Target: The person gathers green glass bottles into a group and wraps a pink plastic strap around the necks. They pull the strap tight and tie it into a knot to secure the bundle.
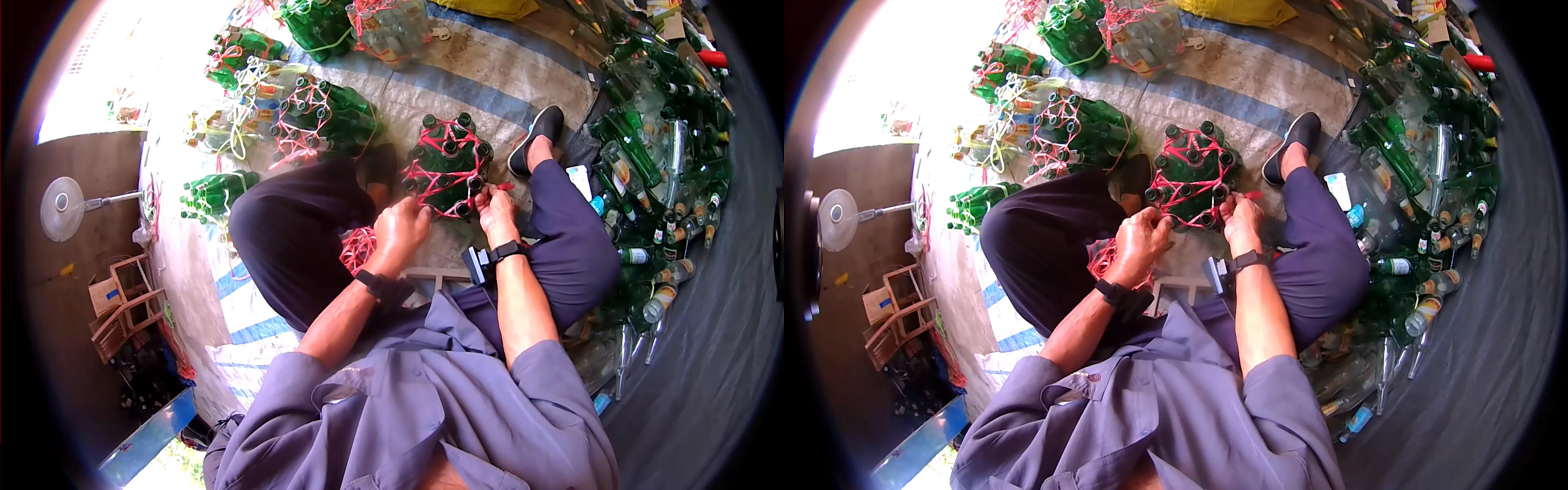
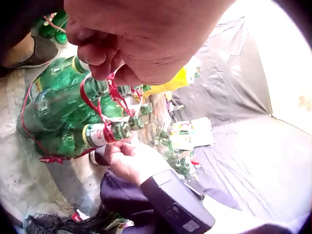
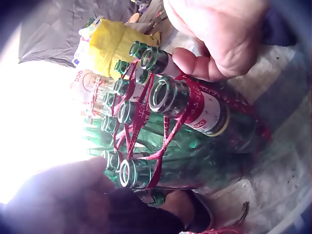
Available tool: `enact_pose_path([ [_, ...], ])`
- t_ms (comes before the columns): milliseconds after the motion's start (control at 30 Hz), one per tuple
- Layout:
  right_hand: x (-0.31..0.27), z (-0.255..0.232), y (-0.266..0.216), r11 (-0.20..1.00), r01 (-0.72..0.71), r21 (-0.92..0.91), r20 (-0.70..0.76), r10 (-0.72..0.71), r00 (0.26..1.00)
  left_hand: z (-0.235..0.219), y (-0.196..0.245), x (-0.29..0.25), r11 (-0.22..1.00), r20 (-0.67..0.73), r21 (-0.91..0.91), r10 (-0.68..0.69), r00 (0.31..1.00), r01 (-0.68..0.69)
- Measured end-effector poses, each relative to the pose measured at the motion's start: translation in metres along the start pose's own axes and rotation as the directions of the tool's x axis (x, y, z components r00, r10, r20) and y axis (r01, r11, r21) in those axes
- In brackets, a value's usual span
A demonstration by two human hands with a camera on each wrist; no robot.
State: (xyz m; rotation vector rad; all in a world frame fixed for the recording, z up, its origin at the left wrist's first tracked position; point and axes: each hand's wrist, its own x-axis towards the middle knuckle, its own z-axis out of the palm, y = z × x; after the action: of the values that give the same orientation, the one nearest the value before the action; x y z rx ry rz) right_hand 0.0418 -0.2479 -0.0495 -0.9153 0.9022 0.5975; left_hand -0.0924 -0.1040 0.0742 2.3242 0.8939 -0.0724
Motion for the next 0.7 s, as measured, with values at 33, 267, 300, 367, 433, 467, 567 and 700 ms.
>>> enact_pose_path([
  [33, -0.001, 0.0, -0.001, 1.0, 0.002, -0.014, -0.006, -0.002, 1.0, -0.005, 0.006, 0.0, 0.998, -0.038, 0.026, 0.057, 0.998, -0.056],
  [267, -0.008, 0.002, -0.006, 1.0, 0.015, -0.016, 0.038, -0.015, 0.999, 0.009, 0.043, -0.015, 0.932, 0.107, -0.166, 0.342, 0.934, -0.322],
  [300, -0.009, 0.002, -0.006, 0.999, 0.027, -0.019, 0.036, -0.026, 0.999, 0.014, 0.045, -0.014, 0.921, 0.139, -0.244, 0.343, 0.929, -0.304],
  [367, -0.011, 0.003, -0.007, 0.999, 0.04, -0.021, 0.037, -0.039, 0.999, 0.023, 0.047, -0.014, 0.924, 0.115, -0.18, 0.359, 0.926, -0.336],
  [433, -0.01, 0.004, -0.008, 0.999, 0.039, 0.004, 0.03, -0.039, 0.999, 0.027, 0.049, -0.012, 0.924, 0.091, -0.115, 0.376, 0.922, -0.366],
  [467, -0.009, 0.002, -0.008, 0.999, 0.04, 0.005, 0.032, -0.04, 0.999, 0.029, 0.049, -0.008, 0.9, -0.012, -0.066, 0.431, 0.902, -0.43],
  [567, -0.004, -0.004, -0.009, 0.997, 0.052, 0.055, 0.131, -0.059, 0.99, 0.037, 0.044, 0.003, 0.882, -0.053, 0.019, 0.47, 0.881, -0.47],
  [700, -0.029, 0.004, -0.023, 0.993, 0.12, 0.005, 0.134, -0.12, 0.984, 0.049, 0.046, 0.009, 0.88, -0.094, -0.031, 0.469, 0.878, -0.473],
])
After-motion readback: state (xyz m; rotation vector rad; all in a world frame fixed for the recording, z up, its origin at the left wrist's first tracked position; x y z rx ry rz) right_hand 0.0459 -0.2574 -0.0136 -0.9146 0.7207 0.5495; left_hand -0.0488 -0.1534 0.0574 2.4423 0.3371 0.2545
